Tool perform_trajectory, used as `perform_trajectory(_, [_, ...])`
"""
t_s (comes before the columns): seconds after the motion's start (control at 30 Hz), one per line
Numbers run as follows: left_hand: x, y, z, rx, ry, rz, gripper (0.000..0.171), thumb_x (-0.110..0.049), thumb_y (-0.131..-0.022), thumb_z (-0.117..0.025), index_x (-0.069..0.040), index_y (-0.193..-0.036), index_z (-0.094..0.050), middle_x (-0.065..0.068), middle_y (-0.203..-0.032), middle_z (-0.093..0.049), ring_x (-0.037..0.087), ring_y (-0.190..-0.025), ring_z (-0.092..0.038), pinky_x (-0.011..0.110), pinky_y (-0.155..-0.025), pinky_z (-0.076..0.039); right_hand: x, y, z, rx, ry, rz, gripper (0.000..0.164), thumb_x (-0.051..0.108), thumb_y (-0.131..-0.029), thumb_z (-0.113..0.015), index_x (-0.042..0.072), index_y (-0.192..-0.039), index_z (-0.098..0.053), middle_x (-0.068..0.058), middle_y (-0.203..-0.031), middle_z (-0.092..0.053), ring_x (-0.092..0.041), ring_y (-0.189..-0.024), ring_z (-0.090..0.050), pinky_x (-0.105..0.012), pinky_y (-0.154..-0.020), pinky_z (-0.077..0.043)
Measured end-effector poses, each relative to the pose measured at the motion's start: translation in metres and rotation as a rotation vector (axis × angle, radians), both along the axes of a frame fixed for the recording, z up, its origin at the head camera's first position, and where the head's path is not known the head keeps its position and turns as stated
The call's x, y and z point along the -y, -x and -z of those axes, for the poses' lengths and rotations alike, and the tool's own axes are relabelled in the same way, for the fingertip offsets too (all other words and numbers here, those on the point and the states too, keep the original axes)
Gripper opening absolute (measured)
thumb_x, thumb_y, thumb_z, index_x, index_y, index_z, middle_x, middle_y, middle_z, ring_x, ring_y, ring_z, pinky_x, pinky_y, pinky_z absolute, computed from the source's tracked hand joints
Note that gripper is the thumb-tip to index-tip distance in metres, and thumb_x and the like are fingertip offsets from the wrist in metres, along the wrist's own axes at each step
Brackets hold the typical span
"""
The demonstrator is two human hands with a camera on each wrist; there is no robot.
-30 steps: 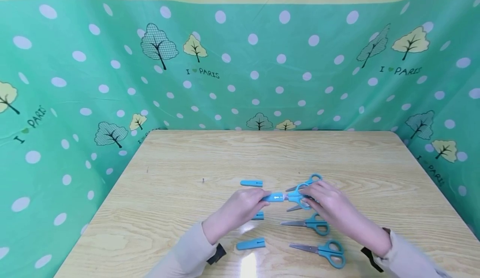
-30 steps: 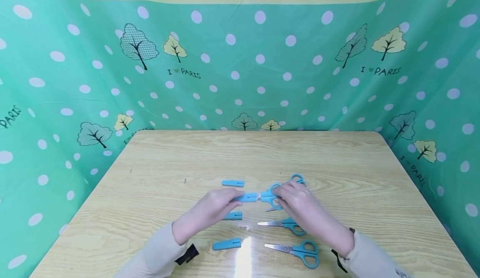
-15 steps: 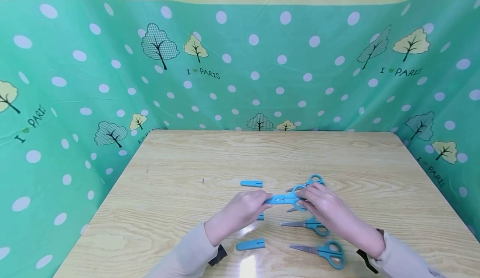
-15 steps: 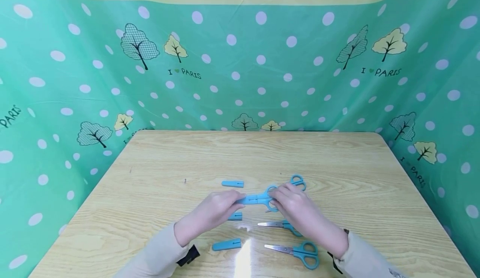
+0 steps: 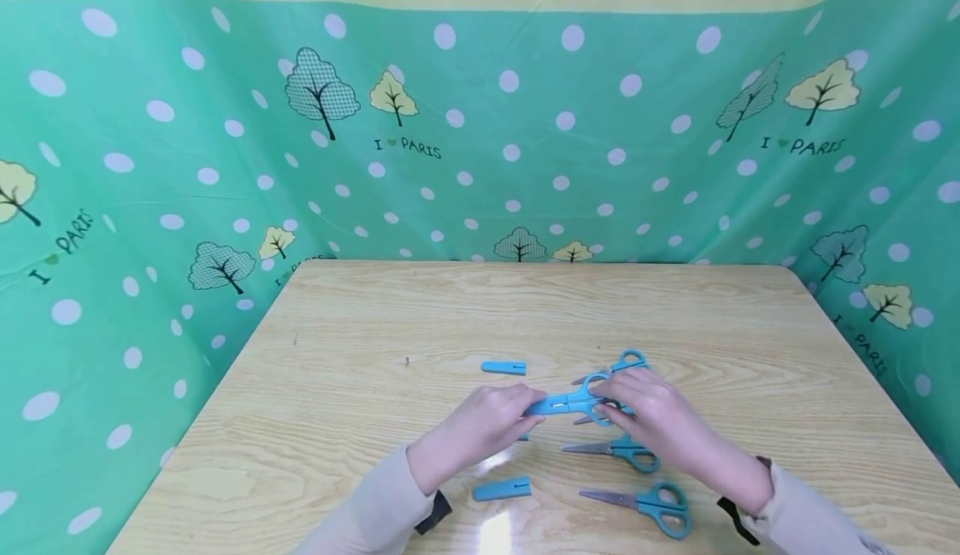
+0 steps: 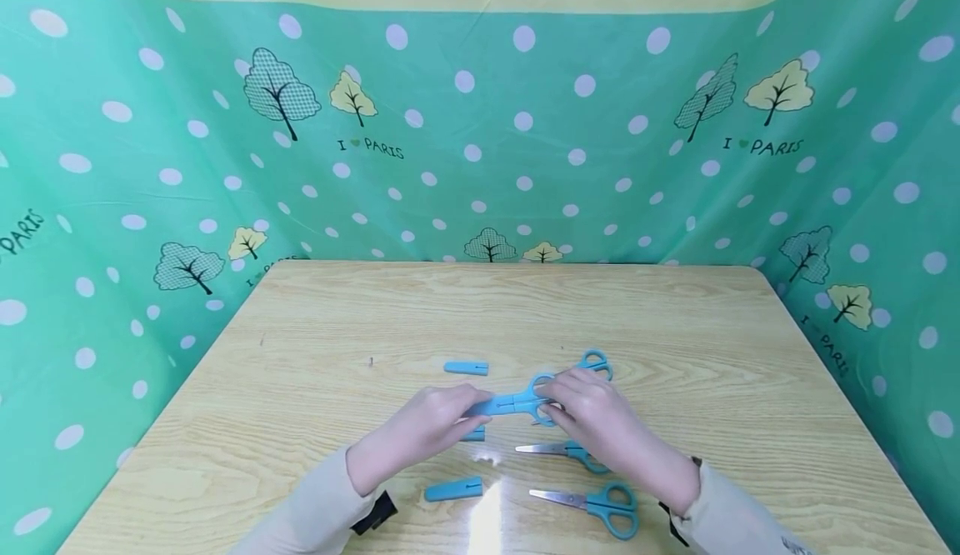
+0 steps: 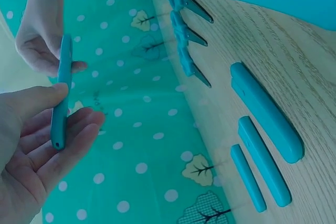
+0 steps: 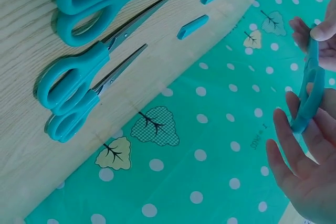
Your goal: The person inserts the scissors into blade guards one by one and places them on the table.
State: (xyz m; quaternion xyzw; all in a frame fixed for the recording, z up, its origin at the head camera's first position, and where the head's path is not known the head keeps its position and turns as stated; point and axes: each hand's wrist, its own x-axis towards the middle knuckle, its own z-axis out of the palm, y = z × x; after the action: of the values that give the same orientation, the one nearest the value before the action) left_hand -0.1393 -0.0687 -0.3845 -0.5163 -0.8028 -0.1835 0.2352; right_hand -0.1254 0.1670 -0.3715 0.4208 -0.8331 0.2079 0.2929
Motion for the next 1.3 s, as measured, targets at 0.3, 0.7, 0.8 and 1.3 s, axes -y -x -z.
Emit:
perform_trajectory(0.3, [0.009, 0.002, 0.001, 0.012, 0.006, -0.028, 0.023, -0.008, -0.074, -0.069, 0.001, -0.093, -0.061, 0.004, -0.080, -0.065, 0.006, -0.066, -0.061, 0.005, -0.062, -0.045, -0.006, 0.005, 0.001, 0.012, 0.049, -0.054, 0.028, 0.031, -0.090, -0.049, 0.009, -0.090, -0.066, 0.002, -0.089, -0.065, -0.015, -0.082, -0.059, -0.025, -0.075, -0.047])
perform_trajectory(0.7, [0.034, 0.008, 0.004, 0.127, 0.039, -0.161, 0.026, -0.012, -0.078, -0.066, 0.000, -0.100, -0.060, 0.005, -0.084, -0.066, 0.009, -0.069, -0.063, 0.010, -0.061, -0.049, -0.023, 0.004, 0.000, 0.077, 0.067, -0.007, 0.027, 0.034, -0.088, -0.051, 0.012, -0.089, -0.066, 0.003, -0.091, -0.064, -0.016, -0.083, -0.060, -0.017, -0.077, -0.045])
perform_trajectory(0.8, [0.041, 0.010, 0.005, 0.130, 0.038, -0.191, 0.026, -0.013, -0.079, -0.066, 0.000, -0.100, -0.061, 0.007, -0.087, -0.066, 0.011, -0.072, -0.064, 0.013, -0.063, -0.050, -0.029, 0.005, 0.002, 0.101, 0.068, 0.002, 0.024, 0.032, -0.086, -0.056, 0.011, -0.088, -0.066, 0.003, -0.089, -0.065, -0.017, -0.082, -0.060, -0.010, -0.081, -0.041])
perform_trajectory(1.3, [0.077, 0.017, 0.019, 0.170, -0.033, -0.310, 0.026, -0.010, -0.076, -0.068, 0.003, -0.097, -0.060, 0.010, -0.086, -0.066, 0.016, -0.073, -0.064, 0.018, -0.062, -0.052, -0.049, 0.006, 0.007, 0.177, 0.009, 0.082, 0.030, 0.000, -0.062, -0.075, 0.010, -0.088, -0.067, 0.003, -0.083, -0.066, -0.011, -0.075, -0.061, -0.010, -0.070, -0.046])
